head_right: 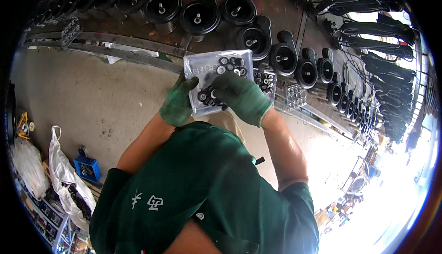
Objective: The person places small black and white circular components from a clear plastic container into the openings of a row of black electrical devices on a workbench. The person handles the components one by one, inserting them into the devices sequentially.
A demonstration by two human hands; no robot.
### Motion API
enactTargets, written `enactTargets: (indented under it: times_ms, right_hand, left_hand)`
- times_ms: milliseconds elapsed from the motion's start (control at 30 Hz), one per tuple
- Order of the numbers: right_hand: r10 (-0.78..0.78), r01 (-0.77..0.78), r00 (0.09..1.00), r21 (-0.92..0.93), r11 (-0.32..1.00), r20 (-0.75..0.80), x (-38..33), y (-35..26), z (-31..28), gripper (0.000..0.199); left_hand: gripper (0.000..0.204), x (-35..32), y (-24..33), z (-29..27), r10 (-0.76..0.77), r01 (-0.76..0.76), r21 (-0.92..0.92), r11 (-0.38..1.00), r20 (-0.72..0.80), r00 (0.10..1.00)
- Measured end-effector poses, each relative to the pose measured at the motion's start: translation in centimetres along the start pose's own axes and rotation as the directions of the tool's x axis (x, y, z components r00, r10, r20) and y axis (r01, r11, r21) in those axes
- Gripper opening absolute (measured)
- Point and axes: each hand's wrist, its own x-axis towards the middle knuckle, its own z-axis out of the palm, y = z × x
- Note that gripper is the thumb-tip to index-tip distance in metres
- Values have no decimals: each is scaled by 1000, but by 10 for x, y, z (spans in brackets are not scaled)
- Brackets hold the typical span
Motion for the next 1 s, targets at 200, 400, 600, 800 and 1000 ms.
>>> enactTargets:
  times_ms: [200, 400, 600, 800, 1000]
  right_hand:
    - [-112, 59, 992, 564, 824, 60, -18, 41, -51, 31]
    - [-272, 224, 962, 540, 811, 9, -40, 77, -93, 35]
    - [-276, 162, 957, 633, 757, 85, -67, 107, -135, 38]
    - [-367, 89, 918, 826, 557, 149, -82, 136, -159, 38]
    - [-372, 115, 924, 865, 489, 87, -87, 148, -165, 32]
  left_hand:
    - [67, 14, -35, 33, 42, -39, 135, 990, -19, 999]
    - [73, 30, -101, 64, 79, -73, 95, 993, -56, 995]
    - [81, 39, -154, 94, 137, -109, 240, 965, -103, 985]
    - [84, 43, -184, 119, 88, -71, 195, 978, -79, 993]
    - [79, 45, -190, 111, 97, -70, 192, 979, -131, 987]
